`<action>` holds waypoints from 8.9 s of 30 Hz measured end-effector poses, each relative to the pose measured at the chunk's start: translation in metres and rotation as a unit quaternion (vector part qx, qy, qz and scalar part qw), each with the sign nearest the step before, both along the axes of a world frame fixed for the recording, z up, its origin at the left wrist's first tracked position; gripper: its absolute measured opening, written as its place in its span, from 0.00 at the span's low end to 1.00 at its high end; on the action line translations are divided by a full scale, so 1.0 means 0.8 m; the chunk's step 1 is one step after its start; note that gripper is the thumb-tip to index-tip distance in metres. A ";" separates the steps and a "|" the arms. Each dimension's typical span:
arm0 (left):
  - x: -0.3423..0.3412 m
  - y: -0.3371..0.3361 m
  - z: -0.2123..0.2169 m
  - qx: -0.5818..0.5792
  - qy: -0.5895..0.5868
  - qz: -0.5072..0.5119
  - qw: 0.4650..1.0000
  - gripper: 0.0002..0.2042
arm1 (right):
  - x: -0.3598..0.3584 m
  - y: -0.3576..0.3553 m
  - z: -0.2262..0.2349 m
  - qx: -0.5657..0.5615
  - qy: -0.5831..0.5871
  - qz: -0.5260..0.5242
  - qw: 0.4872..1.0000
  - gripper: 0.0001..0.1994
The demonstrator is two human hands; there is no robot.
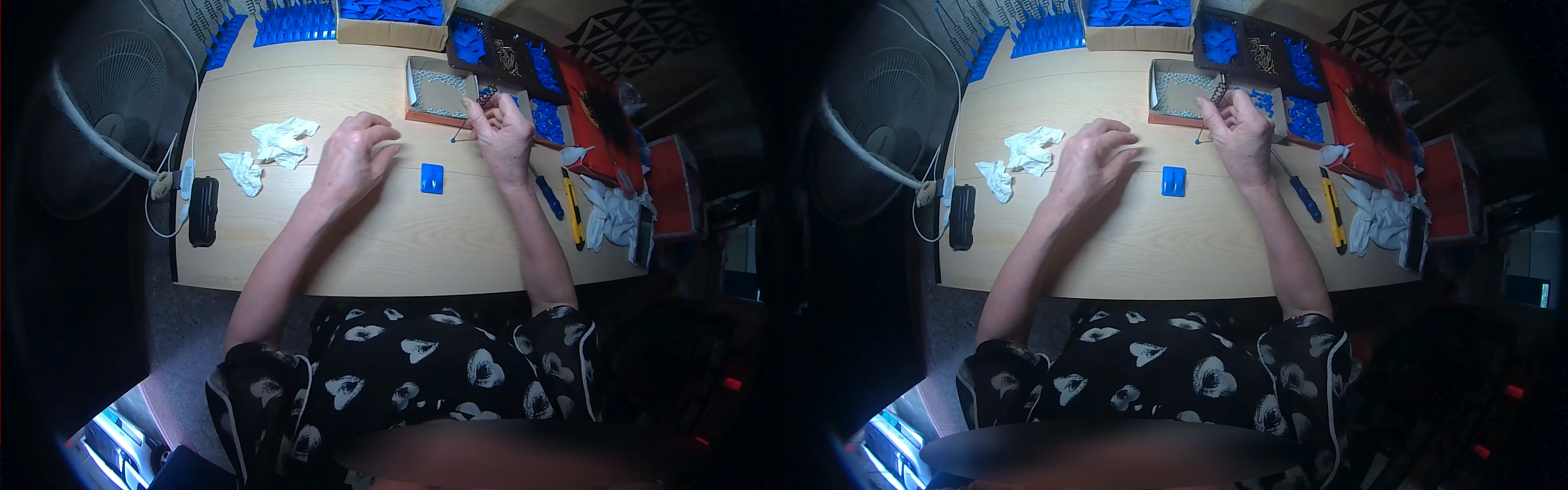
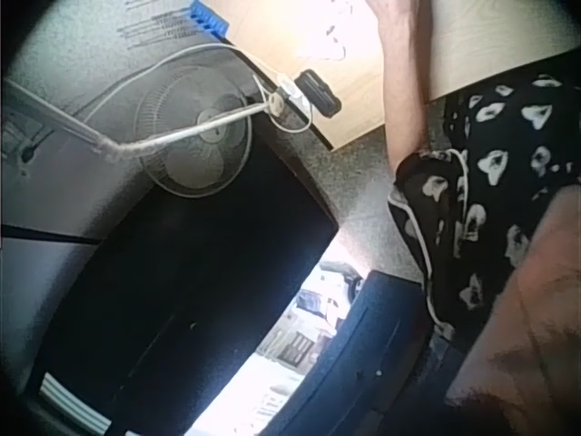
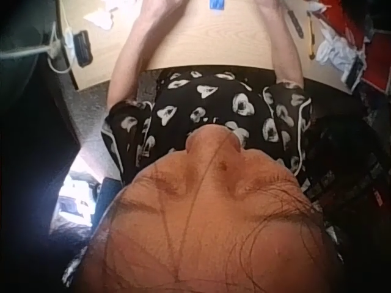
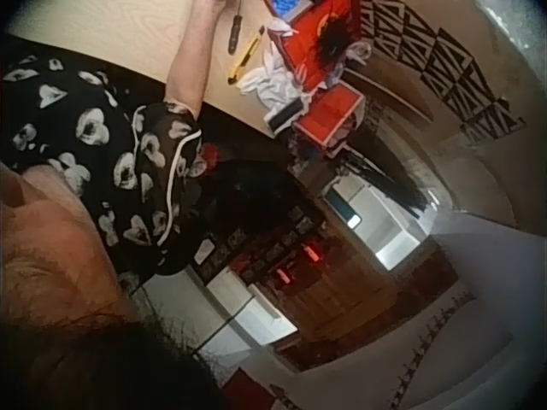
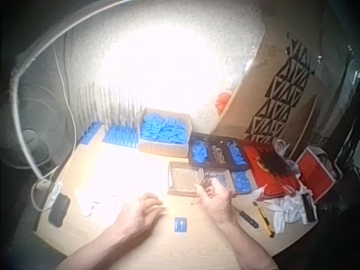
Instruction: The person assembles small blue plastic components with metal rods and beads using a screwdriver and glue from a glue bottle.
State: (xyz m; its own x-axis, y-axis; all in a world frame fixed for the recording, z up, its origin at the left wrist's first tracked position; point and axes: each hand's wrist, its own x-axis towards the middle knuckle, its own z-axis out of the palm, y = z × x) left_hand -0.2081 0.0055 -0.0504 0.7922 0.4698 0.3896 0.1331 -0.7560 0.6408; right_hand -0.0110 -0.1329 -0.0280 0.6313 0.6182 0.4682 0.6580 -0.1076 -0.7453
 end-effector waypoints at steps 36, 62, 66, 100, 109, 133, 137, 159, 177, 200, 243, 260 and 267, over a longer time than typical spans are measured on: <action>0.091 -0.032 -0.004 -0.082 0.140 -0.017 0.987 0.14 | 0.028 -0.019 0.031 -0.113 -0.002 0.155 0.981 0.11; 0.108 -0.048 -0.020 -0.115 0.161 0.048 0.979 0.09 | 0.026 -0.017 0.019 -0.060 -0.025 0.101 0.993 0.10; 0.111 -0.049 -0.024 -0.078 0.149 0.047 0.985 0.10 | 0.026 -0.016 0.017 -0.046 -0.041 0.089 0.994 0.10; 0.003 0.040 -0.032 -0.088 -0.026 0.156 0.984 0.08 | 0.008 -0.001 0.014 -0.010 -0.102 0.097 0.990 0.06; 0.003 0.046 -0.036 -0.031 -0.004 0.148 0.989 0.12 | 0.018 -0.002 -0.001 -0.008 -0.056 0.075 0.996 0.07; 0.006 0.051 -0.042 -0.046 -0.004 0.156 0.987 0.14 | 0.011 0.000 0.002 -0.010 -0.106 0.089 0.990 0.06; 0.004 0.050 -0.041 -0.059 -0.002 0.148 0.987 0.13 | 0.009 0.000 0.002 0.008 -0.081 0.100 0.992 0.05; 0.004 0.043 -0.032 -0.119 -0.012 0.137 0.983 0.13 | 0.007 0.001 0.006 0.003 -0.130 0.094 0.987 0.06; 0.005 0.045 -0.033 -0.126 -0.024 0.125 0.984 0.14 | 0.017 -0.006 0.010 0.004 -0.111 0.079 0.991 0.07; 0.008 0.044 -0.031 -0.088 0.025 0.139 0.986 0.13 | 0.017 -0.002 0.008 -0.015 -0.106 0.089 0.990 0.07; -0.010 -0.034 0.012 -0.069 -0.130 -0.093 0.985 0.04 | -0.044 -0.050 0.073 0.111 0.113 0.137 0.978 0.07; -0.002 -0.012 -0.016 -0.102 -0.029 -0.014 0.994 0.07 | -0.009 -0.017 0.008 -0.001 -0.099 0.069 0.993 0.07; 0.003 -0.016 -0.024 -0.085 -0.036 -0.019 0.996 0.07 | -0.008 -0.021 0.012 -0.018 -0.098 0.066 0.993 0.07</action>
